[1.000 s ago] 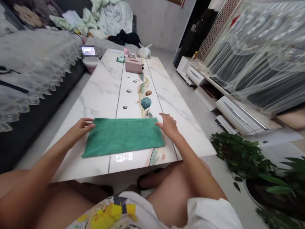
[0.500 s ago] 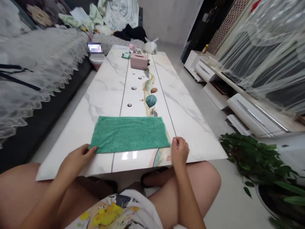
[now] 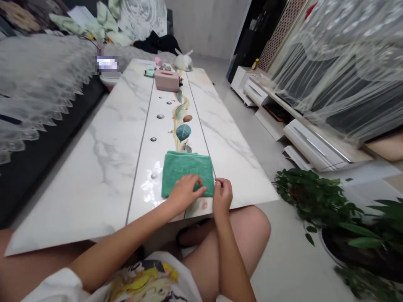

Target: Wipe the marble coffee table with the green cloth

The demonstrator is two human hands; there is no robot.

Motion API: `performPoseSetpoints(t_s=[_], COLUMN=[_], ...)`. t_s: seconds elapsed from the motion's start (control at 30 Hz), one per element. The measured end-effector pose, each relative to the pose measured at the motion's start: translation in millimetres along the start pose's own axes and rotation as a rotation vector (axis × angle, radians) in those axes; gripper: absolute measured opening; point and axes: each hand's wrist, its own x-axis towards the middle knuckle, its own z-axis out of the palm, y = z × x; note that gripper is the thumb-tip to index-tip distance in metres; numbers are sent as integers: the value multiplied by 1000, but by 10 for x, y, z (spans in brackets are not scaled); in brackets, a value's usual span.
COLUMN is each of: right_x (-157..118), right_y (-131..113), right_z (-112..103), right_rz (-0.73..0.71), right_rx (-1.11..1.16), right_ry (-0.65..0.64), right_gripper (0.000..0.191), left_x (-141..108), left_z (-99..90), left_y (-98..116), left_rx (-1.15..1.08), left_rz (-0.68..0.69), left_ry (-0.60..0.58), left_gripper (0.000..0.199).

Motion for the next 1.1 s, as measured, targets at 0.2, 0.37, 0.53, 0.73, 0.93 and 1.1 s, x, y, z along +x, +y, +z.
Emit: performPoseSetpoints(t_s=[0.2, 0.37, 0.53, 0.73, 0.93, 1.1], right_x=[169, 622, 802, 1555, 1992, 932], right_y=[-413, -750, -635, -629, -1775, -3061], right_z=[25, 576, 969, 1345, 2423, 3600], right_rz=[-386, -755, -958, -468, -28, -346], right_rx=[-287, -587, -561, -752, -706, -483], right_ry=[-240, -855, -932, -664, -489, -771], right_gripper=[37, 53, 38, 31, 48, 45], left_x=[-567, -1355, -2224, -2265, -2111, -2144], left_z=[-356, -1209, -1822, -1834, -1796, -1781], left_y=[-661, -1422, -2020, -1987, -1937, -1959], left_rx=[-158, 131, 410, 423, 140, 145], left_rz=[47, -186, -601, -1004, -1117, -1128], left_ry=[222, 455, 578, 454, 513, 541], left_gripper=[25, 35, 39, 70, 68, 63])
